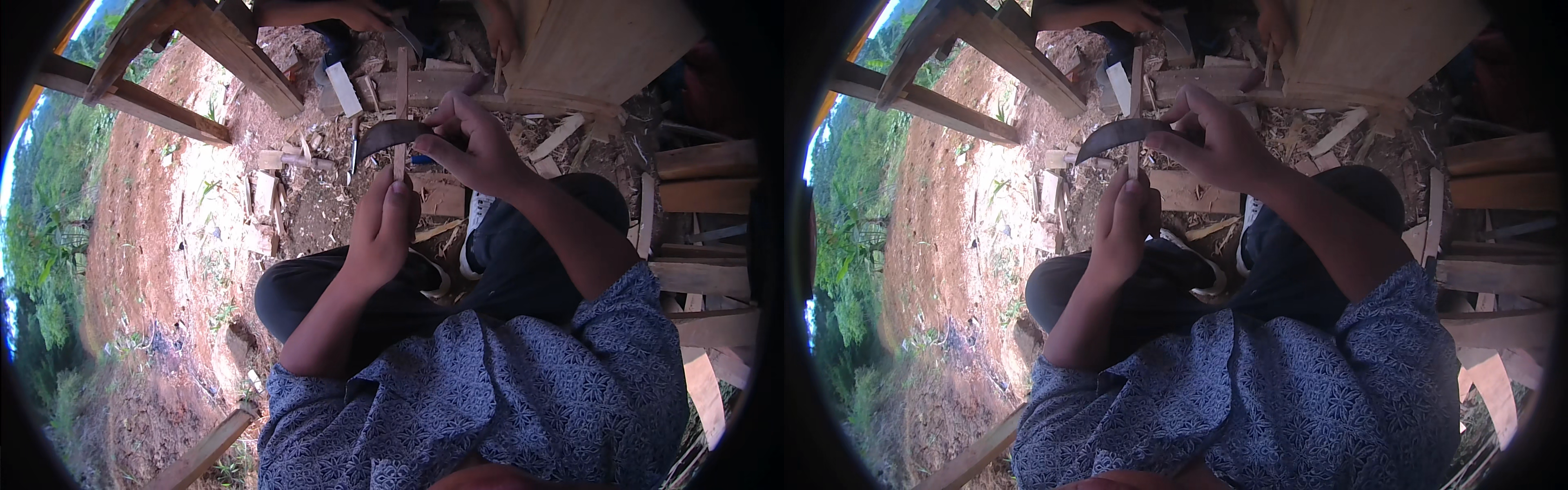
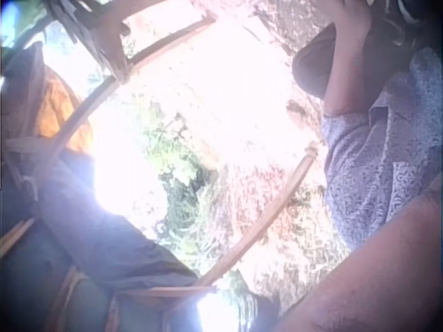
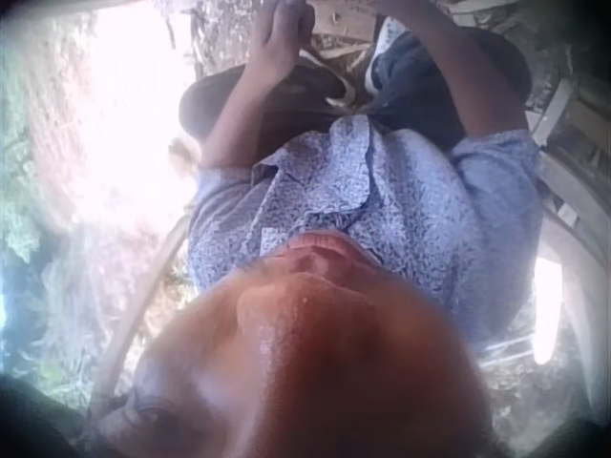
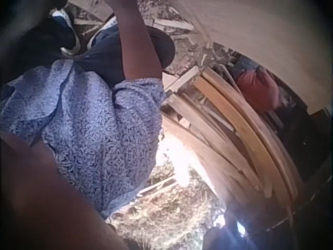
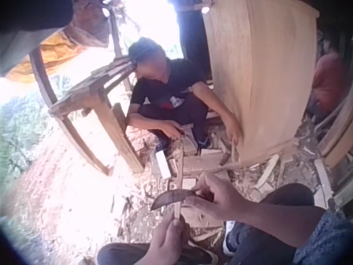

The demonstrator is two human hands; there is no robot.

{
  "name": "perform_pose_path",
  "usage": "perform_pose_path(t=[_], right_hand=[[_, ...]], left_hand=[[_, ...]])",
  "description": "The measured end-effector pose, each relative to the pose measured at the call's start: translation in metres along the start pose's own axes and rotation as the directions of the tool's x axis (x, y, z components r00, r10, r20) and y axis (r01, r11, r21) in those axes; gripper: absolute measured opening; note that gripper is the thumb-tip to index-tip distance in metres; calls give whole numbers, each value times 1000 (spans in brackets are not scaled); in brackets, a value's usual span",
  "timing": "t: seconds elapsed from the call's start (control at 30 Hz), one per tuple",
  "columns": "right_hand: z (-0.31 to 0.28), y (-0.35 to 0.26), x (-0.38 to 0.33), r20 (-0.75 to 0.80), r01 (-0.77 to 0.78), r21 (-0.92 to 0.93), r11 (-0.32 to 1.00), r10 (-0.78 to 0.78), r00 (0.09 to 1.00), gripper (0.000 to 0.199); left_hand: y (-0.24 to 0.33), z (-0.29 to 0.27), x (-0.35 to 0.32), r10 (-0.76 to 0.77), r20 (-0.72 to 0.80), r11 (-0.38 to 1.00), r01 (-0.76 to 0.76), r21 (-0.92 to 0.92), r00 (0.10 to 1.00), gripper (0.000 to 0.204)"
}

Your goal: The person sits on the ground and uses a curved blade to shave and shape thin wooden strips. They repeatedly hold the strips, scrape them with the blade, and inspect the edges while wood shavings accumulate on the ground.

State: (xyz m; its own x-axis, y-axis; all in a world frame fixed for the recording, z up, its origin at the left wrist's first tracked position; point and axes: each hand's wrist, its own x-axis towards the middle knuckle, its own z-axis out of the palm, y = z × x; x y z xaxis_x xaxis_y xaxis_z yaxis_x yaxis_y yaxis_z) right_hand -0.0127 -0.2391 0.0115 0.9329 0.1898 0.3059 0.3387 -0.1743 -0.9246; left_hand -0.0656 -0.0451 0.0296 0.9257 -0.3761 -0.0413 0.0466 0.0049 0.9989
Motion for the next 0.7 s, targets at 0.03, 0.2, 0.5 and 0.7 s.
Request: perform_pose_path(t=[0.03, 0.2, 0.5, 0.7], right_hand=[[-1, 1, 1, -15, 32, -40, 999, -32, 999, 33], [-30, 21, 18, -193, 121, -171, 978, -153, 969, 35], [-90, 15, 34, -542, -7, 113, 994, 68, 837, 29], [-11, -11, -1, -19, -60, 120, 991, 63, 998, 31]], left_hand=[[-1, 0, 0, 2, 4, 1000, -2, 3, 1000, 27], [15, 6, -4, -16, 60, 1000, 18, -18, 998, 29], [14, 9, -7, 47, 99, 999, -47, -10, 994, 32], [-4, 1, 7, 11, -75, 999, -13, -32, 997, 30]])
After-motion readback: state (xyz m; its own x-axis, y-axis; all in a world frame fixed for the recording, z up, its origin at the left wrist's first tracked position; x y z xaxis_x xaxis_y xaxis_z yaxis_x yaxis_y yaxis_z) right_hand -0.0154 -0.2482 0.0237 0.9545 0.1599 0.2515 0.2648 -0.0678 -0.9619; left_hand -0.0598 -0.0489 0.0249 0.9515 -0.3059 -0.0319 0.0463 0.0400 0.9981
